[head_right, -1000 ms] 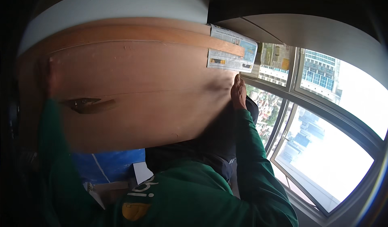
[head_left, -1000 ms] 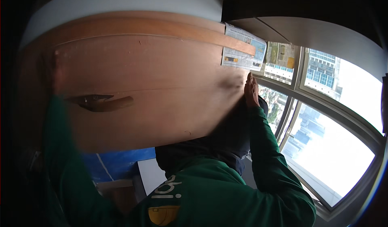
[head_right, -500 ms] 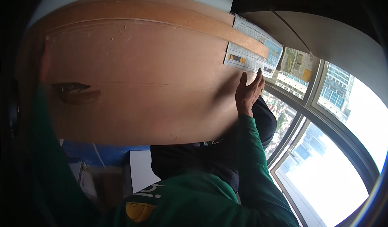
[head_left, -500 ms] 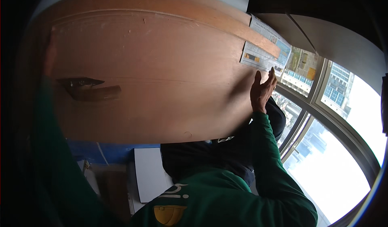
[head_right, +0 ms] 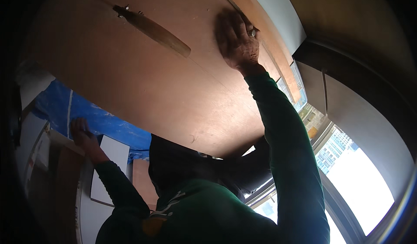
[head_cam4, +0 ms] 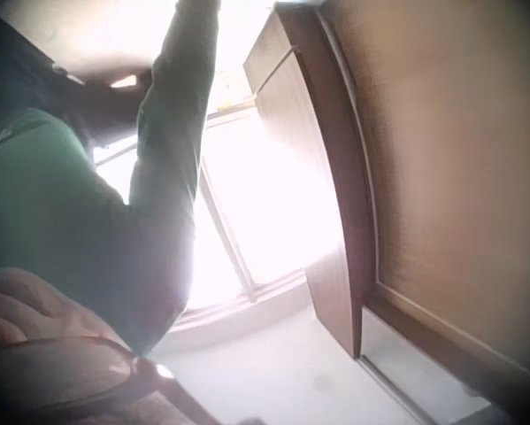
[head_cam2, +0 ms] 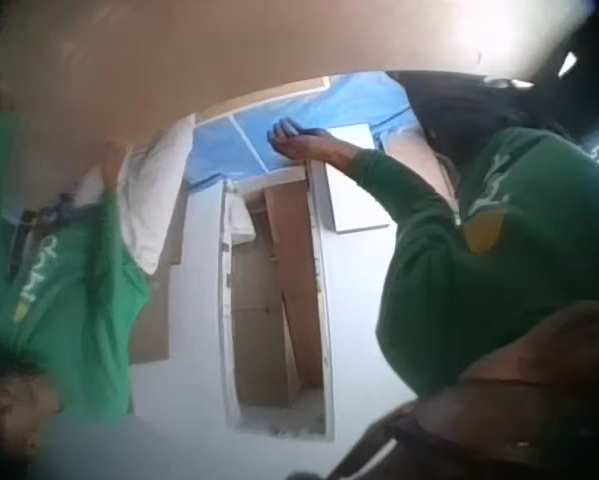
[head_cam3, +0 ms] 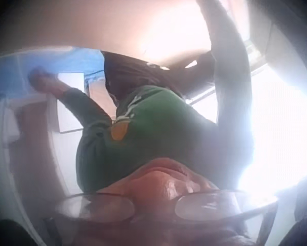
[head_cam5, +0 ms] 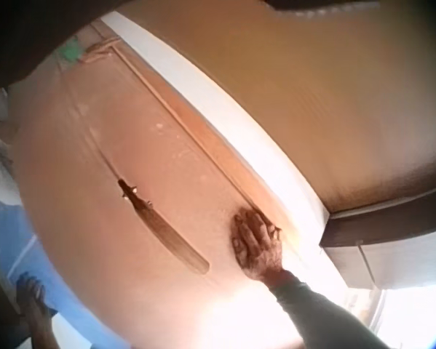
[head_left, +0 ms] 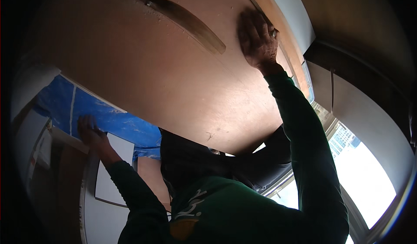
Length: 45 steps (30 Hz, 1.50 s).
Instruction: The person uses a hand saw to cut a line across a large wooden board while another person assists by holding the board steady on the floor.
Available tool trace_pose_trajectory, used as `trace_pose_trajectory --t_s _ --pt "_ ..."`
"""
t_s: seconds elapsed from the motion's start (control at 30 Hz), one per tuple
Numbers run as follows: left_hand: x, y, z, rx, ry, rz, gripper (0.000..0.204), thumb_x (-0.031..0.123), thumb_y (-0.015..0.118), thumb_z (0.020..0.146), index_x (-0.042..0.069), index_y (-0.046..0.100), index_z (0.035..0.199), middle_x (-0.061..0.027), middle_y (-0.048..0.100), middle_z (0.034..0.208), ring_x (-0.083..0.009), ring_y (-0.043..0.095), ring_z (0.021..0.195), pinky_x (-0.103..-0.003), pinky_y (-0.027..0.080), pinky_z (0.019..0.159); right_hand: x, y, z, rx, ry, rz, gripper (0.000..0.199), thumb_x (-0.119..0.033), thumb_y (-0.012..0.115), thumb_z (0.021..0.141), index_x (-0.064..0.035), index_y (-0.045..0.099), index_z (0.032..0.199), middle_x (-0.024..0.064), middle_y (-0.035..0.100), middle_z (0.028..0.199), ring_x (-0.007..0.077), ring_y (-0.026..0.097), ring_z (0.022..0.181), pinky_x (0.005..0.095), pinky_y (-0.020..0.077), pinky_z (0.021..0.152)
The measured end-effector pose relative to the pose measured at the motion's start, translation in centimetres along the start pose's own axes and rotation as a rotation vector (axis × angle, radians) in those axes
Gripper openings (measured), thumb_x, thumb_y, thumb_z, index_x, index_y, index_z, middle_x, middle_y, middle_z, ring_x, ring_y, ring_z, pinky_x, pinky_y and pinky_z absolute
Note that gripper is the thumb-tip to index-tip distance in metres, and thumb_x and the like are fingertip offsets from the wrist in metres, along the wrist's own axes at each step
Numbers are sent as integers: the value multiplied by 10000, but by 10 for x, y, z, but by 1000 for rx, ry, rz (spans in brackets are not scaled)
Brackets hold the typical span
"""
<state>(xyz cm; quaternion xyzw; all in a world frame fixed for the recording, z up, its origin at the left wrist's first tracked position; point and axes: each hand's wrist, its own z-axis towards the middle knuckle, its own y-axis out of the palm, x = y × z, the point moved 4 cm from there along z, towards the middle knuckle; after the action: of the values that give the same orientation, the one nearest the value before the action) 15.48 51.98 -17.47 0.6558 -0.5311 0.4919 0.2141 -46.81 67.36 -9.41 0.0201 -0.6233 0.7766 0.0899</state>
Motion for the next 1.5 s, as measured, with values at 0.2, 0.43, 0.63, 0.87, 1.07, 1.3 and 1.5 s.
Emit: trace_pose_trajectory --t_s 0.2,0.43,0.63,0.87,1.07,1.3,1.5 --pt "-175 141 -188 -750 -552 220 546 323 684 1089 25 561 1530 -137 689 1406 -291 659 1301 -488 529 1108 -1 17 -2 -55 53 41 546 -349 661 1026 -146 626 1531 143 541 1574 353 548 1333 533 418 1054" --pt "-287 209 -202 -797 -447 424 562 363 671 1091 28 567 1530 -161 673 1434 -313 650 1321 -500 514 1124 3 17 -4 -77 32 57 602 -365 591 1048 -159 563 1613 150 522 1602 336 524 1337 483 404 1028" --pt "-330 220 -204 -832 -441 479 578 398 660 1092 32 572 1531 -182 660 1458 -332 642 1339 -510 500 1138 0 11 0 -81 17 60 569 -365 526 1085 -65 594 1564 205 547 1549 386 535 1357 501 399 1094" --pt "-343 219 -200 -877 -447 539 598 438 646 1094 35 578 1531 -205 644 1487 -354 633 1360 -522 485 1155 0 6 16 -67 -13 67 576 -323 503 1085 13 607 1541 261 567 1511 428 541 1356 516 397 1137" --pt "-337 199 -175 -866 -394 604 617 472 635 1096 39 583 1532 -226 630 1511 -374 625 1377 -533 471 1169 14 32 -13 -120 75 119 632 -411 598 1032 -144 556 1603 181 443 1637 358 456 1372 504 372 1036" --pt "-247 68 -165 -1159 -194 866 641 512 622 1097 42 589 1532 -250 614 1539 -396 616 1398 -545 456 1185 12 20 -8 -175 105 160 613 -394 615 1025 -187 570 1600 149 459 1651 345 435 1458 564 363 1126" --pt "128 132 -195 -1924 -688 1401 475 457 640 1101 40 802 1260 -213 779 1302 -349 692 1330 -490 492 1186 6 12 4 -156 151 202 608 -384 652 1015 -203 585 1592 139 470 1632 348 422 1510 574 363 1163"
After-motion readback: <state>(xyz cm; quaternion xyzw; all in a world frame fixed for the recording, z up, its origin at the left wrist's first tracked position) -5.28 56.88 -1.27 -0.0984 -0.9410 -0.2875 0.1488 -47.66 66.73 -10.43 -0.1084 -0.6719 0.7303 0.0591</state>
